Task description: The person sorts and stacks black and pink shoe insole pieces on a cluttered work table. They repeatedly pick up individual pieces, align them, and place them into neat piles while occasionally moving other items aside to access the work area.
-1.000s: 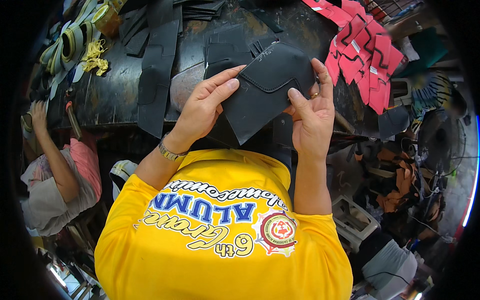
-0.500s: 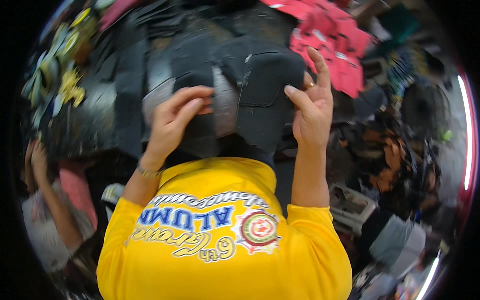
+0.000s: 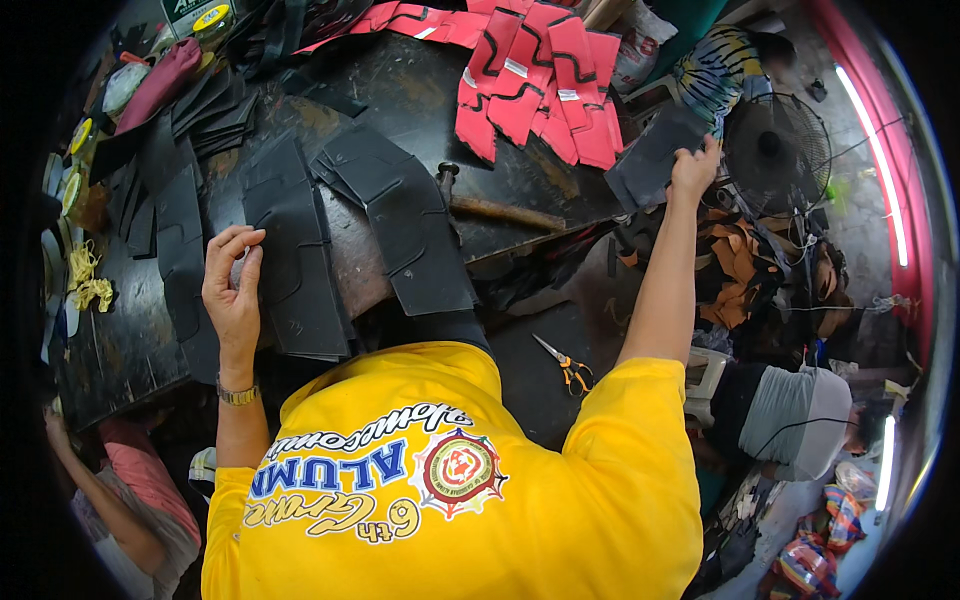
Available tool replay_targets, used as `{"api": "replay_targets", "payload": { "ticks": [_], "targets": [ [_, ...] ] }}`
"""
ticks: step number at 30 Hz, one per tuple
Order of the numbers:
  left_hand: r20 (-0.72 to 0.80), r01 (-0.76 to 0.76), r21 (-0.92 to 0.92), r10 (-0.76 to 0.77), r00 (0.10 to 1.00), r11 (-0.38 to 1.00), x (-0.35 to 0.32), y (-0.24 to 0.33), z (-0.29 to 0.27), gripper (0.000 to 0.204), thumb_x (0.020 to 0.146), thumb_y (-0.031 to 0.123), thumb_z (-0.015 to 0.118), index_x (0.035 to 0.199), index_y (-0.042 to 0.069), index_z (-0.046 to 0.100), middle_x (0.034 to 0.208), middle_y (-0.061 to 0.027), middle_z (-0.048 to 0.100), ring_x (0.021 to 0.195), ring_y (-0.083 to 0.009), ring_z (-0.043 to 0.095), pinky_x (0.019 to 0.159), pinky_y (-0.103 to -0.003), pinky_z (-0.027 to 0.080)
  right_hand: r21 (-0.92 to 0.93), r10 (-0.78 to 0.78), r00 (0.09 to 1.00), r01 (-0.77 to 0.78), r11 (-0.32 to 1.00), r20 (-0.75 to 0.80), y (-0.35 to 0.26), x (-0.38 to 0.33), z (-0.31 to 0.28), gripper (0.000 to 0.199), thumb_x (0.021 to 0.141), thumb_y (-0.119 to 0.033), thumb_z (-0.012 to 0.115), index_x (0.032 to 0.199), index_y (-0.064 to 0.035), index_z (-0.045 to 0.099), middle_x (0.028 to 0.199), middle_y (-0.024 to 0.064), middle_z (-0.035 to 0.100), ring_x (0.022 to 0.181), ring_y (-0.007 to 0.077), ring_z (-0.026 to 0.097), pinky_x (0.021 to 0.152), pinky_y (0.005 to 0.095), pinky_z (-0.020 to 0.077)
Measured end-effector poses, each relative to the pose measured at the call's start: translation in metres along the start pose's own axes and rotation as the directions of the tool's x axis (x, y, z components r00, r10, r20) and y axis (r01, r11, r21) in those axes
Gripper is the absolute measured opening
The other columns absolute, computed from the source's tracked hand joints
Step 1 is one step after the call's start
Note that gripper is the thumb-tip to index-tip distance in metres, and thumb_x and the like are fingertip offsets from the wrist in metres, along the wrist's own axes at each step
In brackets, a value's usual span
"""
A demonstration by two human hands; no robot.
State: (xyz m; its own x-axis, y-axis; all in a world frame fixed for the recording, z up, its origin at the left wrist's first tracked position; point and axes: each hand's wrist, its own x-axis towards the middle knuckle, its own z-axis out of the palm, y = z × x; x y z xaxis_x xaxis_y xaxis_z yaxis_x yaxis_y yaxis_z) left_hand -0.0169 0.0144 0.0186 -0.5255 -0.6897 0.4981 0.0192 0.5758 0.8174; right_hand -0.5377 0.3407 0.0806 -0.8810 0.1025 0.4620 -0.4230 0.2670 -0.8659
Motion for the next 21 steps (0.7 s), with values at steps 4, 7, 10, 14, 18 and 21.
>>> {"api": "replay_targets", "payload": {
  "ticks": [4, 7, 10, 14, 18, 21],
  "targets": [
    [-0.01, 0.046, 0.022, -0.046, 0.999, 0.999, -0.003, -0.009, 0.0, 0.015, 0.092, 0.003, 0.065, 0.105, 0.006, 0.072, 0.116, -0.0051, 0.059, 0.111, -0.0181, 0.057, 0.092, -0.029, 0.046, -0.706, 0.238, 0.97, -0.132, 0.696, 0.054, 0.008, 0.012, -0.007, 0.064, 0.081, -0.019, 0.067, 0.143, -0.0141, 0.05, 0.139, 0.0168, 0.058, 0.121, 0.0368, 0.06, 0.102, 0.0451, 0.0459],
    [-0.033, 0.066, -0.003, -0.066, 0.997, 0.998, -0.005, -0.015, -0.001, 0.014, 0.092, 0.003, 0.065, 0.104, 0.006, 0.071, 0.115, -0.0049, 0.059, 0.11, -0.0185, 0.057, 0.093, -0.029, 0.046, -0.895, 0.19, 0.977, -0.001, 0.445, 0.093, -0.015, -0.008, 0.0, 0.061, 0.084, -0.023, 0.066, 0.142, -0.0142, 0.05, 0.132, 0.0177, 0.062, 0.122, 0.0341, 0.059, 0.102, 0.0465, 0.0447],
    [-0.027, 0.108, -0.05, -0.109, 0.994, 0.993, -0.006, -0.018, -0.003, 0.014, 0.092, 0.002, 0.065, 0.105, 0.006, 0.071, 0.114, -0.005, 0.059, 0.109, -0.0182, 0.057, 0.094, -0.029, 0.045, -0.987, -0.054, 0.997, 0.06, 0.15, 0.053, -0.033, -0.038, 0.017, 0.059, 0.085, -0.026, 0.066, 0.142, -0.0156, 0.05, 0.125, 0.0179, 0.064, 0.125, 0.0318, 0.055, 0.104, 0.0477, 0.0423],
    [-0.037, 0.104, -0.09, -0.107, 0.994, 0.991, -0.007, -0.017, -0.001, 0.014, 0.092, 0.002, 0.065, 0.105, 0.005, 0.07, 0.114, -0.0049, 0.059, 0.107, -0.0169, 0.057, 0.094, -0.027, 0.044, -0.646, -0.357, 0.847, 0.532, 0.548, 0.395, -0.048, -0.069, 0.05, 0.052, 0.086, -0.028, 0.07, 0.133, -0.0089, 0.059, 0.117, 0.0174, 0.065, 0.116, 0.0312, 0.059, 0.101, 0.0418, 0.0444],
    [-0.046, 0.084, -0.101, -0.089, 0.995, 0.991, -0.005, -0.017, 0.0, 0.014, 0.093, 0.002, 0.064, 0.105, 0.004, 0.07, 0.112, -0.0047, 0.06, 0.106, -0.0151, 0.057, 0.092, -0.026, 0.045, -0.18, -0.138, 0.671, 0.382, 0.907, 0.728, -0.05, -0.125, 0.132, 0.063, 0.084, -0.037, 0.075, 0.133, -0.002, 0.058, 0.113, 0.0207, 0.067, 0.102, 0.0352, 0.066, 0.09, 0.0439, 0.0514],
    [-0.051, 0.074, -0.133, -0.081, 0.995, 0.988, -0.005, -0.017, -0.002, 0.013, 0.093, 0.001, 0.064, 0.105, 0.003, 0.069, 0.111, -0.0048, 0.061, 0.106, -0.0147, 0.058, 0.091, -0.026, 0.046, -0.335, -0.17, 0.632, 0.597, 0.729, 0.756, -0.062, -0.158, 0.179, 0.064, 0.084, -0.045, 0.072, 0.126, 0.0018, 0.06, 0.12, 0.0255, 0.064, 0.107, 0.0363, 0.066, 0.088, 0.046, 0.0529]
  ]
}}
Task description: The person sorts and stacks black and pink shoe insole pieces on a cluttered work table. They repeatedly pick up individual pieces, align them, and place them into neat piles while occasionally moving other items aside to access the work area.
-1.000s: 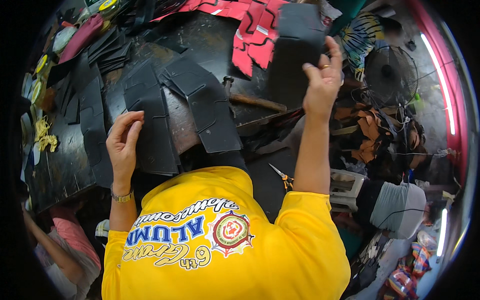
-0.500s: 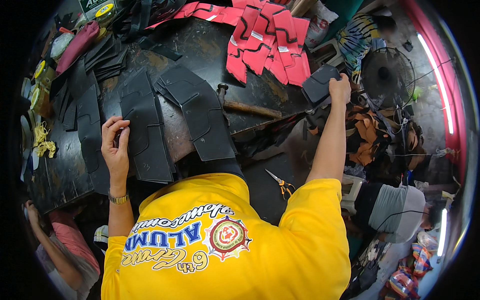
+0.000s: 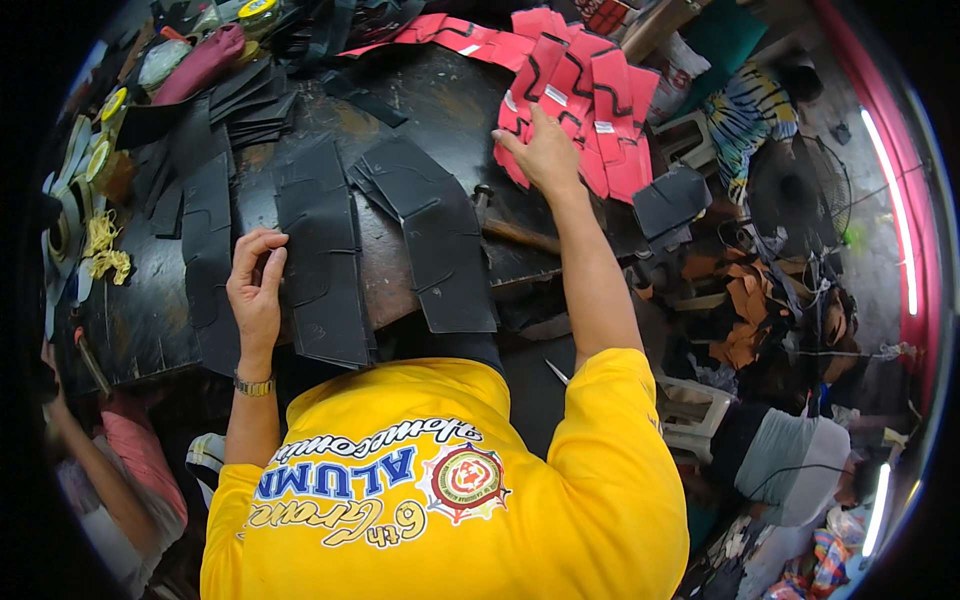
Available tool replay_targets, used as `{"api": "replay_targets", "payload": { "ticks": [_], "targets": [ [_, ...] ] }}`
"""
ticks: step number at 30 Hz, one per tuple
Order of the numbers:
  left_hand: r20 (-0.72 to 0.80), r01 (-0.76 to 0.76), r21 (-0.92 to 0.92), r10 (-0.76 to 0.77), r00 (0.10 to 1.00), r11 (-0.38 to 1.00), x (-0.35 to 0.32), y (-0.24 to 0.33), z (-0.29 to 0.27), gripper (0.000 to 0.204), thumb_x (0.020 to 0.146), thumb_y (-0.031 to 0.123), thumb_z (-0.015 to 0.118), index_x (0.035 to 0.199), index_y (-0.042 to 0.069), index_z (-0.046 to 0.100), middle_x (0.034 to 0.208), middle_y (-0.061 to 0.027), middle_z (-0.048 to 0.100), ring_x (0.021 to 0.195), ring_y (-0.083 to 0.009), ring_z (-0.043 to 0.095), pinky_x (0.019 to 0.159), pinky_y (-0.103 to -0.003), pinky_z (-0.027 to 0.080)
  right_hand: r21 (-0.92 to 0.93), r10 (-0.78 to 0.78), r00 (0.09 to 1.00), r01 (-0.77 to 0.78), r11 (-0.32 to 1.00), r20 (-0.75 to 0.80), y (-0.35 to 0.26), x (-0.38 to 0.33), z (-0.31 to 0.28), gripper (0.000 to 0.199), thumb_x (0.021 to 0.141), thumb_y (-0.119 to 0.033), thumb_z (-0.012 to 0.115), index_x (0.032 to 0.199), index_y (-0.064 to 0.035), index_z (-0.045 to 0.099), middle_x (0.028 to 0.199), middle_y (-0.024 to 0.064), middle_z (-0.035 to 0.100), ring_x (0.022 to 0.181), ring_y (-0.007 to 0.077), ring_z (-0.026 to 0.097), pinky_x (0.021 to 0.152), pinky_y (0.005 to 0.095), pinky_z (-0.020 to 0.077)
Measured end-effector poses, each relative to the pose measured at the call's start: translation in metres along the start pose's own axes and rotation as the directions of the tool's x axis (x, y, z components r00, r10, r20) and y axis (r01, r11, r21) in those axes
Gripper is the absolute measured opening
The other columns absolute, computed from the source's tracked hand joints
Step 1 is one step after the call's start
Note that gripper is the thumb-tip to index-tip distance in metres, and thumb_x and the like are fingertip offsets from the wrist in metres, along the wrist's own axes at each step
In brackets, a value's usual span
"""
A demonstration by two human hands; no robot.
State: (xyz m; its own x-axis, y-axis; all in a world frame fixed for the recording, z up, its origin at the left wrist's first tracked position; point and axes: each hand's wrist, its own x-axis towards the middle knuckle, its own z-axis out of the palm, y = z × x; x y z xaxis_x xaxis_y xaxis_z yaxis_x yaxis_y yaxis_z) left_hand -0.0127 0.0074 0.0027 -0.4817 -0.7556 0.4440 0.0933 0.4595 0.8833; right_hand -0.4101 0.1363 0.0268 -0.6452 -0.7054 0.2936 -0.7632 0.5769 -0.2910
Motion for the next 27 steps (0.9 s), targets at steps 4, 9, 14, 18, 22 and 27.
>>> {"api": "replay_targets", "payload": {
  "ticks": [4, 9, 14, 18, 22, 27],
  "targets": [
    [-0.008, 0.007, 0.009, -0.007, 1.0, 1.0, -0.002, -0.001, -0.001, 0.013, 0.092, 0.002, 0.064, 0.104, 0.004, 0.069, 0.11, -0.0046, 0.062, 0.102, -0.0153, 0.059, 0.089, -0.026, 0.046, -0.279, 0.117, 0.981, -0.072, 0.958, 0.151, -0.032, 0.021, 0.016, 0.041, 0.083, -0.034, 0.065, 0.104, 0.0019, 0.069, 0.107, 0.0277, 0.069, 0.101, 0.0405, 0.068, 0.087, 0.0496, 0.0532],
    [-0.012, -0.003, -0.012, 0.003, 1.0, 1.0, -0.002, -0.003, -0.001, 0.013, 0.092, 0.003, 0.065, 0.104, 0.005, 0.07, 0.108, -0.0041, 0.063, 0.1, -0.0155, 0.06, 0.086, -0.026, 0.047, 0.246, 0.042, 0.982, 0.005, 0.969, -0.186, -0.022, 0.021, 0.002, 0.032, 0.084, -0.018, 0.061, 0.105, 0.0047, 0.071, 0.097, 0.0221, 0.073, 0.09, 0.0334, 0.071, 0.083, 0.0406, 0.0544],
    [-0.129, -0.072, -0.085, 0.061, 0.99, 0.994, -0.001, 0.014, 0.001, 0.014, 0.092, 0.003, 0.064, 0.104, 0.005, 0.071, 0.107, -0.0054, 0.063, 0.097, -0.013, 0.06, 0.083, -0.024, 0.048, 0.972, 0.077, 0.99, -0.134, 0.193, 0.121, -0.007, -0.02, -0.054, 0.032, 0.094, -0.001, 0.058, 0.125, 0.0046, 0.062, 0.113, 0.0085, 0.069, 0.099, 0.0164, 0.068, 0.088, 0.0279, 0.0537],
    [0.021, -0.132, -0.207, 0.139, 0.99, 0.969, 0.003, 0.042, 0.011, 0.018, 0.092, 0.002, 0.064, 0.109, 0.003, 0.07, 0.109, -0.0063, 0.063, 0.095, -0.0123, 0.061, 0.082, -0.023, 0.049, 0.994, 0.001, 0.994, -0.109, -0.01, 0.109, -0.017, -0.064, -0.08, 0.032, 0.097, -0.002, 0.057, 0.128, 0.0041, 0.06, 0.119, 0.0115, 0.068, 0.105, 0.0194, 0.068, 0.094, 0.0325, 0.0542],
    [0.429, 0.217, -0.364, -0.044, 0.902, 0.906, 0.018, 0.058, 0.048, 0.025, 0.095, 0.004, 0.062, 0.119, 0.001, 0.067, 0.113, -0.0075, 0.062, 0.099, -0.0135, 0.063, 0.09, -0.025, 0.05, 0.98, 0.067, 0.98, -0.18, -0.089, 0.186, -0.038, -0.099, -0.066, 0.033, 0.096, 0.0, 0.058, 0.129, 0.0034, 0.059, 0.121, 0.0126, 0.067, 0.107, 0.0218, 0.067, 0.094, 0.0334, 0.0544],
    [0.616, 0.481, -0.376, -0.174, 0.768, 0.792, 0.03, 0.063, 0.092, 0.029, 0.096, 0.007, 0.062, 0.125, 0.001, 0.065, 0.121, -0.0076, 0.059, 0.107, -0.0145, 0.061, 0.094, -0.026, 0.05, 0.991, 0.197, 0.975, -0.118, 0.058, 0.104, -0.041, -0.11, -0.046, 0.028, 0.095, -0.001, 0.059, 0.123, 0.0028, 0.064, 0.118, 0.0107, 0.068, 0.103, 0.0178, 0.067, 0.092, 0.0298, 0.0538]
  ]
}}
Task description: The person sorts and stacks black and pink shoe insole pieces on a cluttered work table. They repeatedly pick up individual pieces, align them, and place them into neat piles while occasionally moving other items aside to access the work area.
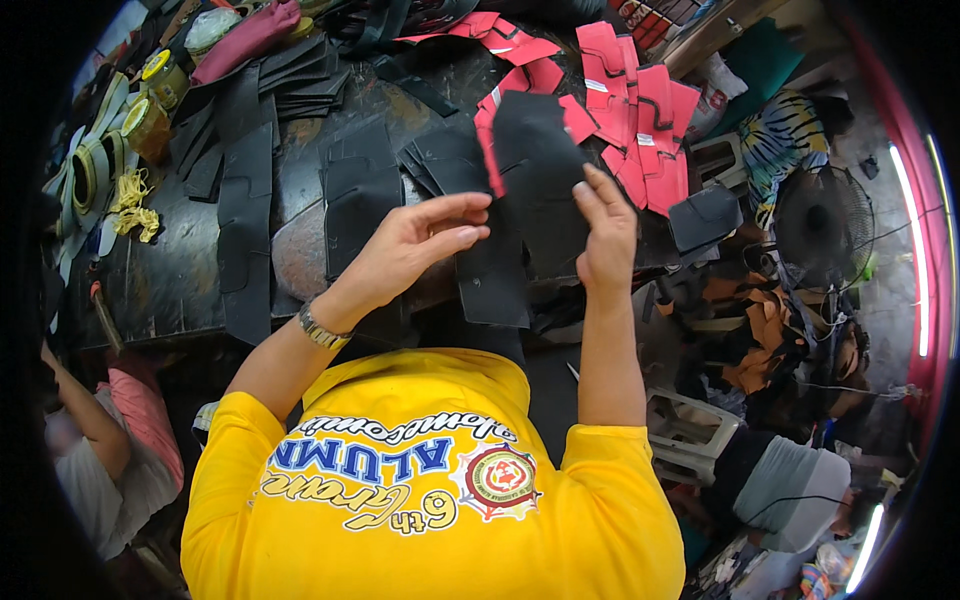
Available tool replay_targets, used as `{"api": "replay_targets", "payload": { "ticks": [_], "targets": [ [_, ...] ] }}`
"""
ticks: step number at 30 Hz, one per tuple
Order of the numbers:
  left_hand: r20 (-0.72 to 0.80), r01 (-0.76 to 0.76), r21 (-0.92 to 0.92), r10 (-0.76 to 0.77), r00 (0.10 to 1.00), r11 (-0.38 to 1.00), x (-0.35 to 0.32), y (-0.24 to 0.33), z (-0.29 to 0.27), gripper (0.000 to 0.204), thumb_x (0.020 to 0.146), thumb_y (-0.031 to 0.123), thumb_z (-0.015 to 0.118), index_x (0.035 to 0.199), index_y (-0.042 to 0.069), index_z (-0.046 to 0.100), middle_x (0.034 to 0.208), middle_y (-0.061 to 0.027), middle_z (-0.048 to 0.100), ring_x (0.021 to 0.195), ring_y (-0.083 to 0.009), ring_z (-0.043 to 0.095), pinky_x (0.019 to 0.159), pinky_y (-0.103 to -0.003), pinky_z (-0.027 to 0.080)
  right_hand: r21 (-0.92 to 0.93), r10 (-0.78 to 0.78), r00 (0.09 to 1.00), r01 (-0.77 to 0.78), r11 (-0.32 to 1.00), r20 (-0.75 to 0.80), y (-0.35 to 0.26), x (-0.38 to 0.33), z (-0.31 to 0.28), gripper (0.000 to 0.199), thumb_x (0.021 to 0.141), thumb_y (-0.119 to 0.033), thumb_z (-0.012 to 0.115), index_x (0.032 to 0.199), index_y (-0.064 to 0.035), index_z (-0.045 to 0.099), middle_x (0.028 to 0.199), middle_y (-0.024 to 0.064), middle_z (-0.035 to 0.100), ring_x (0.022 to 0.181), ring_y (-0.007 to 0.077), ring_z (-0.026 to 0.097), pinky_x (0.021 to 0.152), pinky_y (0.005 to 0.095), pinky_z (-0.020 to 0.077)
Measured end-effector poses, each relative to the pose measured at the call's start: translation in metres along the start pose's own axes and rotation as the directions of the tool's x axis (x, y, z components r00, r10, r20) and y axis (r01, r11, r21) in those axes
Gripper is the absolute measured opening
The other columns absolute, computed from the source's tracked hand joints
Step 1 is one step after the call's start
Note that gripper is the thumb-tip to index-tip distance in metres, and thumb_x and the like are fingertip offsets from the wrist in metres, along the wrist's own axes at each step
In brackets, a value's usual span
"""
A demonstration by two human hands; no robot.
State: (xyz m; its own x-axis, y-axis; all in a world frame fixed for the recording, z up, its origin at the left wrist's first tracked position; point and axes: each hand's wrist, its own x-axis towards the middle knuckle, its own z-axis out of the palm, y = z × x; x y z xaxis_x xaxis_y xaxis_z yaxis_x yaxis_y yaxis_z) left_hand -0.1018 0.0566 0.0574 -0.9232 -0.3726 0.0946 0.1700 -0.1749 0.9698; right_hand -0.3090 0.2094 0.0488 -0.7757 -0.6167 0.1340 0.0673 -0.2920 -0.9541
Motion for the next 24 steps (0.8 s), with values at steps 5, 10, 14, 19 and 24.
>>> {"api": "replay_targets", "payload": {
  "ticks": [5, 10, 14, 19, 24],
  "targets": [
    [0.026, -0.286, 0.669, 0.363, 0.931, 0.686, 0.043, 0.004, 0.0, 0.039, 0.088, 0.021, 0.073, 0.125, 0.01, 0.065, 0.128, -0.0134, 0.055, 0.111, -0.0271, 0.061, 0.094, -0.035, 0.05, 0.022, -0.035, 0.997, 0.036, 0.999, -0.064, -0.021, 0.021, -0.025, 0.026, 0.096, 0.001, 0.058, 0.12, 0.0019, 0.064, 0.112, 0.0096, 0.069, 0.102, 0.0181, 0.067, 0.092, 0.0315, 0.0554],
    [0.092, -0.167, 0.745, 0.149, 0.985, 0.646, 0.102, -0.01, 0.002, 0.047, 0.088, 0.028, 0.073, 0.129, 0.009, 0.061, 0.127, -0.0213, 0.053, 0.114, -0.0387, 0.057, 0.096, -0.043, 0.048, 0.047, -0.134, 0.991, 0.134, 0.99, -0.018, -0.029, 0.006, -0.032, 0.028, 0.096, 0.002, 0.057, 0.123, 0.0022, 0.063, 0.114, 0.0099, 0.069, 0.104, 0.018, 0.067, 0.095, 0.0316, 0.0536],
    [0.18, -0.179, 0.805, 0.055, 0.982, 0.565, 0.128, -0.025, 0.0, 0.044, 0.093, 0.023, 0.064, 0.135, 0.013, 0.056, 0.133, -0.0256, 0.048, 0.123, -0.0434, 0.052, 0.102, -0.044, 0.045, 0.26, -0.263, 0.964, 0.26, 0.93, -0.021, -0.038, -0.02, -0.034, 0.028, 0.096, 0.002, 0.057, 0.123, 0.0003, 0.064, 0.116, 0.0103, 0.069, 0.106, 0.0187, 0.066, 0.098, 0.0325, 0.0514],
    [0.05, -0.092, 0.9, 0.109, 0.993, 0.425, 0.126, -0.024, -0.004, 0.052, 0.094, 0.028, 0.064, 0.142, 0.017, 0.05, 0.155, -0.0305, 0.024, 0.134, -0.0502, 0.04, 0.11, -0.056, 0.034, 0.345, -0.255, 0.967, 0.239, 0.907, 0.0, -0.039, -0.042, -0.041, 0.027, 0.094, 0.005, 0.058, 0.119, -0.0002, 0.065, 0.116, 0.0107, 0.07, 0.108, 0.0194, 0.066, 0.1, 0.0338, 0.0499],
    [-0.052, -0.163, 0.887, 0.445, 0.894, 0.431, 0.114, 0.005, -0.01, 0.057, 0.089, 0.043, 0.069, 0.133, 0.009, 0.058, 0.147, -0.0278, 0.037, 0.133, -0.0416, 0.044, 0.107, -0.054, 0.037, 0.271, -0.183, 0.978, 0.151, 0.951, 0.097, -0.049, -0.051, -0.059, 0.03, 0.09, 0.003, 0.058, 0.119, 0.0052, 0.064, 0.115, 0.0138, 0.07, 0.107, 0.0216, 0.067, 0.099, 0.0327, 0.0495]
  ]
}}
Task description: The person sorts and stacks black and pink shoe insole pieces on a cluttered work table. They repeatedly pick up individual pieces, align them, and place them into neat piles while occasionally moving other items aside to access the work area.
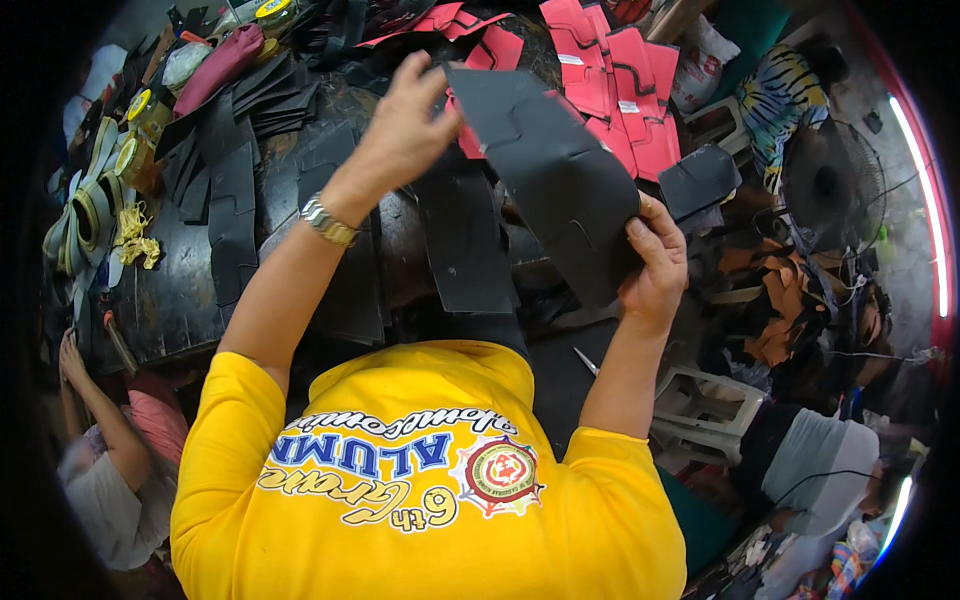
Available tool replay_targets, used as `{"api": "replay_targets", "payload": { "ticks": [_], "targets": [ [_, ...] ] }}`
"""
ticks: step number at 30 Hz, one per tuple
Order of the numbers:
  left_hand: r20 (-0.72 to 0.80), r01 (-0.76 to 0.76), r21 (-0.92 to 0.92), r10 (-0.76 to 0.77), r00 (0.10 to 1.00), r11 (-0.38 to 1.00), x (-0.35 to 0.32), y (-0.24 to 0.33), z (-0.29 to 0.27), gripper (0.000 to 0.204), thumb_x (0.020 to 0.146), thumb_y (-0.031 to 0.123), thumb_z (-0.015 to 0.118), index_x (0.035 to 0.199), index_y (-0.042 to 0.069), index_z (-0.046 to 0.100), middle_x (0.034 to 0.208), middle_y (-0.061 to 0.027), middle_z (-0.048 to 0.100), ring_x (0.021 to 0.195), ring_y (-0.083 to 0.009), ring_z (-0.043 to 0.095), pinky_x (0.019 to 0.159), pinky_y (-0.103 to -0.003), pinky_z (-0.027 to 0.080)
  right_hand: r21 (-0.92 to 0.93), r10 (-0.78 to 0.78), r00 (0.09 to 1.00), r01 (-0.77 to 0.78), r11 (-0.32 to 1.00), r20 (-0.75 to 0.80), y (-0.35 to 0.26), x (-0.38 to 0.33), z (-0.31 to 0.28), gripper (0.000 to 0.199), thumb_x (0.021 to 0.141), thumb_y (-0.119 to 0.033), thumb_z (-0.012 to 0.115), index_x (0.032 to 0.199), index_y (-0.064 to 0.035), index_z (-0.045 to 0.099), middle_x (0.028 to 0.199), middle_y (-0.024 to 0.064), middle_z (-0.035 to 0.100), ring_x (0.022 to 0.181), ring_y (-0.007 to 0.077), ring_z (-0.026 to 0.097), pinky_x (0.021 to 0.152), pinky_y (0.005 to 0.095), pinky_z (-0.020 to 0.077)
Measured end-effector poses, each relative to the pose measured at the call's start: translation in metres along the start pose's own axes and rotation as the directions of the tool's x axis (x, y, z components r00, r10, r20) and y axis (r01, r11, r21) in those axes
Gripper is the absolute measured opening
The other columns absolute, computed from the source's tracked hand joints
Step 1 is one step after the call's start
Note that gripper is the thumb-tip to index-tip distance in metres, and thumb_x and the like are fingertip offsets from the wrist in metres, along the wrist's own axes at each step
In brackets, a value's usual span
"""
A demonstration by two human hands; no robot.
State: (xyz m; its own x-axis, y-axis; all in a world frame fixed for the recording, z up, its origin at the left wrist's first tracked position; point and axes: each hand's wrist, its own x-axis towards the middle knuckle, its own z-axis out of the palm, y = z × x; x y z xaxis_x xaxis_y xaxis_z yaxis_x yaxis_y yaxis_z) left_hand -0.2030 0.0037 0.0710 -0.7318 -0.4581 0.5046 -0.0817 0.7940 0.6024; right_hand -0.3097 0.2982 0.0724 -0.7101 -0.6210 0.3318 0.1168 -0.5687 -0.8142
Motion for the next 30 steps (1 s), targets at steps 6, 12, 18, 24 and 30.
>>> {"api": "replay_targets", "payload": {
  "ticks": [6, 12, 18, 24, 30],
  "targets": [
    [0.328, 0.326, -0.878, -0.054, 0.943, 0.35, 0.014, 0.003, -0.061, 0.04, 0.089, 0.034, 0.076, 0.12, 0.01, 0.066, 0.135, -0.015, 0.055, 0.125, -0.0244, 0.053, 0.105, -0.037, 0.042, 0.047, 0.199, 0.965, -0.209, 0.977, 0.168, -0.012, 0.008, -0.005, 0.03, 0.081, -0.01, 0.066, 0.105, 0.0073, 0.064, 0.096, 0.0129, 0.069, 0.085, 0.0187, 0.067, 0.081, 0.0292, 0.0535],
    [0.656, 0.363, -0.744, 0.514, 0.552, 0.56, -0.014, 0.034, -0.064, 0.063, 0.083, 0.024, 0.081, 0.137, 0.001, 0.057, 0.119, -0.0091, 0.067, 0.106, -0.0142, 0.063, 0.096, -0.026, 0.047, 0.283, 0.082, 0.865, -0.251, 0.926, 0.496, 0.013, 0.024, -0.003, 0.058, 0.09, -0.012, 0.06, 0.143, 0.0058, 0.042, 0.077, 0.0032, 0.057, 0.066, 0.0097, 0.056, 0.06, 0.0266, 0.0487],
    [0.627, 0.559, -0.775, 0.245, 0.74, 0.296, -0.065, 0.062, -0.018, 0.047, 0.087, 0.003, 0.074, 0.132, -0.002, 0.059, 0.115, -0.0052, 0.068, 0.103, -0.0106, 0.064, 0.095, -0.026, 0.051, 0.668, 0.137, 0.916, -0.372, 0.644, 0.377, 0.042, 0.035, -0.006, 0.063, 0.102, -0.045, 0.052, 0.146, -0.0024, 0.041, 0.102, 0.0055, 0.062, 0.09, 0.0164, 0.061, 0.081, 0.0324, 0.0502],
    [0.5, 0.517, -0.833, -0.131, 0.856, 0.199, -0.082, 0.061, 0.002, 0.045, 0.093, 0.002, 0.066, 0.135, -0.003, 0.054, 0.116, -0.0067, 0.066, 0.105, -0.0107, 0.062, 0.094, -0.025, 0.052, 0.659, 0.393, 0.919, -0.313, 0.684, 0.028, 0.059, -0.007, 0.03, 0.044, 0.107, -0.029, 0.042, 0.139, -0.0003, 0.048, 0.135, 0.0152, 0.058, 0.124, 0.0289, 0.057, 0.109, 0.0386, 0.0437],
    [0.523, 0.533, -0.84, -0.111, 0.845, 0.103, -0.085, 0.051, 0.011, 0.048, 0.094, 0.0, 0.061, 0.141, -0.003, 0.048, 0.129, -0.009, 0.061, 0.115, -0.0125, 0.059, 0.098, -0.026, 0.05, 0.224, 0.141, 0.978, -0.104, 0.969, -0.155, 0.058, -0.011, 0.06, 0.046, 0.097, -0.003, 0.057, 0.142, -0.0016, 0.046, 0.131, 0.0102, 0.061, 0.119, 0.0206, 0.06, 0.103, 0.0338, 0.0473]
  ]
}}
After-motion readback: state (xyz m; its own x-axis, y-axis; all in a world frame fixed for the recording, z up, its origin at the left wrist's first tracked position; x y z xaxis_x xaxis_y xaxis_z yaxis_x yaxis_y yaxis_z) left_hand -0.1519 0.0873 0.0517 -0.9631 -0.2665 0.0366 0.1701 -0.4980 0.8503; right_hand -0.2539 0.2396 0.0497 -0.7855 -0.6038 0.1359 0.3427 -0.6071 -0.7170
